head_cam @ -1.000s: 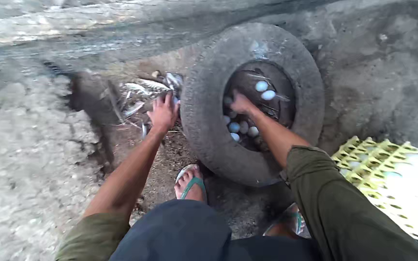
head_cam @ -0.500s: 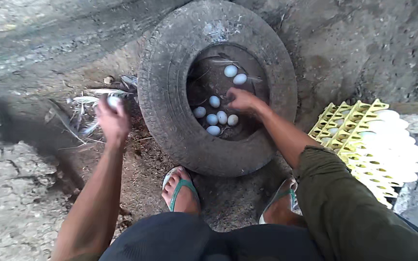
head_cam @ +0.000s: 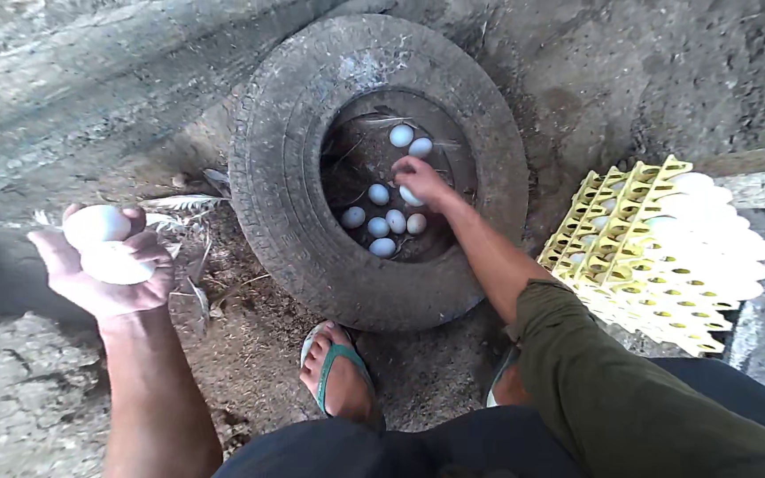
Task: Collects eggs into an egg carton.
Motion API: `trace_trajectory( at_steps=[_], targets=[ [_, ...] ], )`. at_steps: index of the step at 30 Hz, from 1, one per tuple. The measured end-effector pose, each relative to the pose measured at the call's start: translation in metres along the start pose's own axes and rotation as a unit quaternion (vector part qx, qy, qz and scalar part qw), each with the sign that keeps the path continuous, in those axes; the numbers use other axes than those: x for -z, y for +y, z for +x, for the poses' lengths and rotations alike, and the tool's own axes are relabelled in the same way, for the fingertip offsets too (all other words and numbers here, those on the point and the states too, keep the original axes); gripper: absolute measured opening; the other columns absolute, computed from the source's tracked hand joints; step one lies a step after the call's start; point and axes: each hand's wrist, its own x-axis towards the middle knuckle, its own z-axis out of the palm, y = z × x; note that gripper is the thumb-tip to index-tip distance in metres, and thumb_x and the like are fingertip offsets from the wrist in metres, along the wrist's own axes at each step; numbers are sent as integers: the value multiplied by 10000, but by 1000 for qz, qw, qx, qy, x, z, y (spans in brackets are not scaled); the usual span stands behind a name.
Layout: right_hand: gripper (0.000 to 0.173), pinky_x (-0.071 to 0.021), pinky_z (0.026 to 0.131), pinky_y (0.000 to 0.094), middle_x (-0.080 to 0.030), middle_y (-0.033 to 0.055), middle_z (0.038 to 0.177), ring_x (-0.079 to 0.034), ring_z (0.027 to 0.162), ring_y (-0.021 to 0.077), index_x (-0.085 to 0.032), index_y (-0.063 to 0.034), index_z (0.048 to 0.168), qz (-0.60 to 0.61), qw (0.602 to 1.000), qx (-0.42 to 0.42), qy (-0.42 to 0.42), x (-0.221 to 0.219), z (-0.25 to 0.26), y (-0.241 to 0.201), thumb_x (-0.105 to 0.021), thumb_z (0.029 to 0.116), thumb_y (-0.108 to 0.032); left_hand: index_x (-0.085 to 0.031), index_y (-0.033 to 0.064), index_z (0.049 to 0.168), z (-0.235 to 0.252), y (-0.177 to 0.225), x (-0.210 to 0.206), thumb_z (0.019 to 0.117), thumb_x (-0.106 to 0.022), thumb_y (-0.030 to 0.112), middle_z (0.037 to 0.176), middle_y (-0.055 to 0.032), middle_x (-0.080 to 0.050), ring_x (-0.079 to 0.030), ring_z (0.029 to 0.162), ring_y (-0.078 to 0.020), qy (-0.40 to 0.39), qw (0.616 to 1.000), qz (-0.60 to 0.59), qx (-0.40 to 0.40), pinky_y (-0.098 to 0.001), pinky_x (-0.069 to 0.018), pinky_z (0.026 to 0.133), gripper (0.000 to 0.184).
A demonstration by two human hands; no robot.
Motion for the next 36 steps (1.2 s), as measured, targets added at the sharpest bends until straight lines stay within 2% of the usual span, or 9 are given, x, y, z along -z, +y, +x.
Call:
trace_trajectory(
  at_steps=[4,7,11,13,16,19,23,30,36],
  targets=[
    [369,-602,660,414,-632,170,1160,-677,771,246,-541,-75,1376,87,996,-34,-16,22,-2,5,-518,1010,-113,-490,317,1317,-3,3,-4,1081,-158,414,1283,-24,-613,-618,661,-81,5,990,141,-26,-164,-493,507,419],
    [435,-493,983,633,-663,209,1274,-648,1160,372,-606,-111,1368,-210,971,-10,-117,9,0,13,-656,975,-290,-413,381,1395,-1,11,-26,1039,-355,319,1330,6,-612,-632,682,-80,-25,966,254,-30,-178,-501,517,366],
    [698,-449,1020,692,-627,230,1343,-581,1265,434,-599,-142,1405,-321,933,-22,-161,-38,3,32,-644,916,-638,-552,357,1247,15,24,-98,1058,-430,435,1189,95,-685,-674,671,-72,-159,892,421,-32,-231,-573,525,238],
    [755,-455,981,714,-489,271,1480,-539,1283,482,-570,-216,1452,-341,926,-45,-155,-56,0,31,-662,868,-686,-582,281,1184,22,14,-162,1070,-358,383,1018,135,-688,-658,654,-26,-184,821,540,-28,-243,-587,535,271],
    [741,-452,937,746,-355,312,1567,-517,1275,534,-568,-285,1460,-363,913,-64,-175,-64,-6,22,-670,853,-697,-682,177,1176,44,-34,-252,1036,-478,416,1210,-76,-593,-628,960,-193,-280,633,722,14,-465,-537,788,344],
    [786,-419,1012,724,-440,287,1527,-478,1353,496,-604,-127,1413,-379,900,-83,-199,-66,-14,14,-616,887,-710,-700,199,1224,77,-124,-294,1027,-502,544,1339,-263,-559,-601,1153,-472,-373,424,822,78,-711,-483,891,444],
    [815,-400,1062,690,-477,288,1488,-436,1399,465,-623,-6,1347,-335,919,-105,-181,-72,-24,11,-672,872,-668,-676,127,1281,91,-228,-281,967,-633,507,1497,-323,-388,-597,1134,-526,-343,246,892,161,-701,-526,825,494],
    [706,-417,1048,692,-554,257,1434,-503,1346,455,-630,-80,1371,-219,958,-30,-180,-50,-43,20,-701,896,-597,-606,14,1296,86,-285,-225,870,-775,410,1377,-287,-553,-639,1097,-495,-313,175,918,168,-675,-537,819,606],
    [543,-421,1056,602,-656,212,1297,-566,1281,376,-690,-38,1273,-150,975,102,-130,37,-77,12,-670,968,-486,-382,-103,1442,71,-303,-220,1055,-496,183,1323,-346,-567,-621,1150,-517,-319,70,938,114,-635,-534,878,495]
  ],
)
